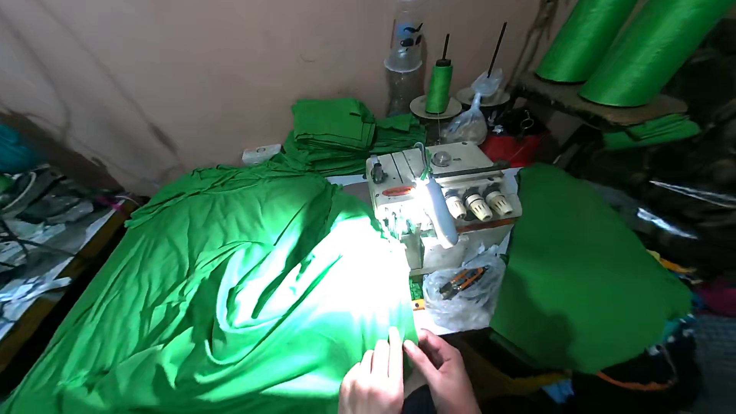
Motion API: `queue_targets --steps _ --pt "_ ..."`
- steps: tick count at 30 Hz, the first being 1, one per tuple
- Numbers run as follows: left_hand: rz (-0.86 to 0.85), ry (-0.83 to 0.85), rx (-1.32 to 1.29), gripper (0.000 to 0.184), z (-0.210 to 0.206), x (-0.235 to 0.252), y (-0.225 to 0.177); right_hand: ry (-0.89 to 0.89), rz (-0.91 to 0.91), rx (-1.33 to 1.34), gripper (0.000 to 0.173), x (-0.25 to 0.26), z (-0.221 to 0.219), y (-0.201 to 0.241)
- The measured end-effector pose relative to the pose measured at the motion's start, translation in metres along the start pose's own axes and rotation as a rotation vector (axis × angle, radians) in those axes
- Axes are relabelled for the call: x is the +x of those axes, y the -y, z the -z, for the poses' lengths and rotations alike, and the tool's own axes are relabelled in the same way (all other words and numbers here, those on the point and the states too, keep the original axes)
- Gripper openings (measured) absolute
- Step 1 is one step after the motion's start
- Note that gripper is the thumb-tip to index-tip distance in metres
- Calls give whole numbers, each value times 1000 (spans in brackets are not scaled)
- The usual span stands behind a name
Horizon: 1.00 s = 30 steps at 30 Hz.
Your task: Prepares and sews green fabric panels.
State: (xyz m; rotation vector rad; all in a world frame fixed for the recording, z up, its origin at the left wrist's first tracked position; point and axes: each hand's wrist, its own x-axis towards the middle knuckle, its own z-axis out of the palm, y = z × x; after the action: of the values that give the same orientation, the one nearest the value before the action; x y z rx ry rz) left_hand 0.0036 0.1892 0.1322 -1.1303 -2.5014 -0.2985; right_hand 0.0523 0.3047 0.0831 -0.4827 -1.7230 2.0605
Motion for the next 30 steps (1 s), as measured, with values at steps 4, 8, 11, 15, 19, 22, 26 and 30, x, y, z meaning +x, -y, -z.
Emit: queue_targets --steps 4,8,11,15,19,22,26,30 --pt "27 -12 30 29 0 14 -8 -40 101 -2 9 11 0 -3" --pt "35 8 91 24 2 26 -18 -37 108 1 11 20 -1 3" --pt "53 29 75 25 5 30 -22 -36 125 1 11 23 -2 5" --pt "70 42 -16 26 3 28 -20 -49 121 -26 9 19 -3 5" --pt "62 -13 -51 29 -4 24 -19 -30 130 -32 9 18 1 3" --pt "47 -88 -85 28 -10 27 -16 -6 173 36 11 21 4 0" --pt "49 -100 -144 29 -13 29 -13 20 243 83 11 27 8 -6" --pt "78 -41 -152 31 -3 17 -9 47 373 9 13 29 17 -11"
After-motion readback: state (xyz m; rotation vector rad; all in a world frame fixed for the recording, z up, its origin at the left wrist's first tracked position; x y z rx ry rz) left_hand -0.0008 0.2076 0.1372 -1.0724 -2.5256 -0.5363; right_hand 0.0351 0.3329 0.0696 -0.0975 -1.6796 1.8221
